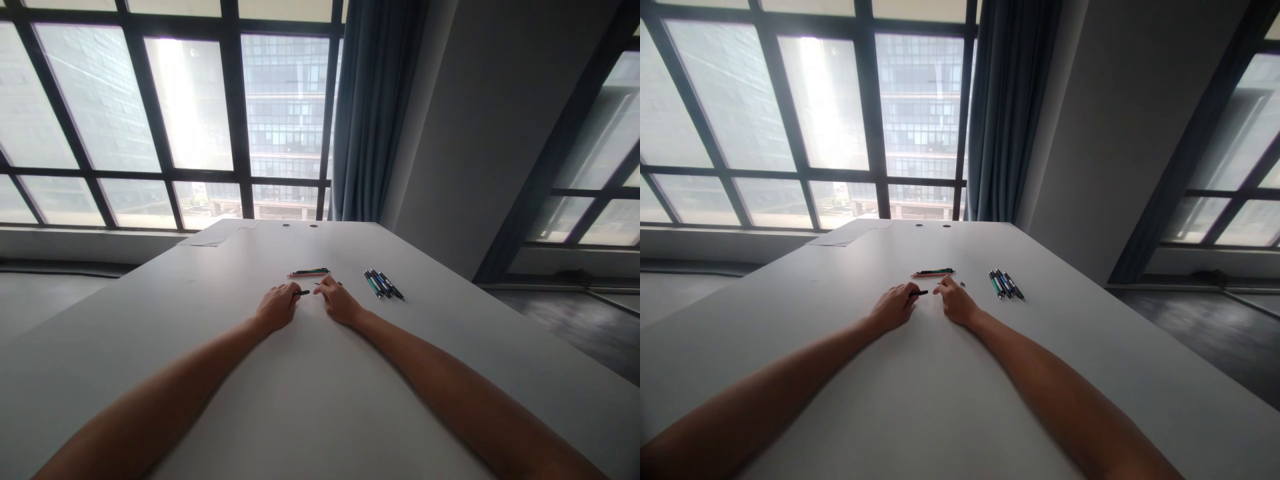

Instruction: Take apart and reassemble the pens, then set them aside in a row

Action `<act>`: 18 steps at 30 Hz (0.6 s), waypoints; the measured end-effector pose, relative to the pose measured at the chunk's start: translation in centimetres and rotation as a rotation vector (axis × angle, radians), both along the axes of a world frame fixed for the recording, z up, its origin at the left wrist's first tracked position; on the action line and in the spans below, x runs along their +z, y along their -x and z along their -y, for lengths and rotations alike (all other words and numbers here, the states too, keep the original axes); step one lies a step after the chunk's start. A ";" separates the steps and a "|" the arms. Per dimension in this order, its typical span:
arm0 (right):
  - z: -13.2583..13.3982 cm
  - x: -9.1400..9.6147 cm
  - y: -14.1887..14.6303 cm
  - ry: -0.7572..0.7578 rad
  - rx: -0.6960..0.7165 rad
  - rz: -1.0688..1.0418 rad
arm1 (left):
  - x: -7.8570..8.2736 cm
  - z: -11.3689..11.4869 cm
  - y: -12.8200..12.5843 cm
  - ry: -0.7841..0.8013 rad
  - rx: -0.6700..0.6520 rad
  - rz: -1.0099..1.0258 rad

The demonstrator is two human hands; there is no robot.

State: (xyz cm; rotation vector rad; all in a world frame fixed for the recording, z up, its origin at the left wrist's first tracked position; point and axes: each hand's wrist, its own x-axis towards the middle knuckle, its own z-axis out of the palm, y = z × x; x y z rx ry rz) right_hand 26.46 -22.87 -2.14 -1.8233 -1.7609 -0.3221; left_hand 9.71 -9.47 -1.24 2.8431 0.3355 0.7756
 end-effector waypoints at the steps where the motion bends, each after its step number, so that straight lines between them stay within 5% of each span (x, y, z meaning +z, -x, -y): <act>1: 0.1 0.0 0.2 -0.029 0.016 -0.008 | 0.0 0.0 0.0 -0.002 -0.003 0.002; 11: 0.5 0.6 1.6 -0.068 -0.043 -0.005 | -0.3 -0.2 0.0 -0.036 -0.051 0.015; 18: 0.3 0.3 1.4 -0.143 0.046 -0.027 | -0.4 -0.4 0.0 -0.060 -0.087 0.023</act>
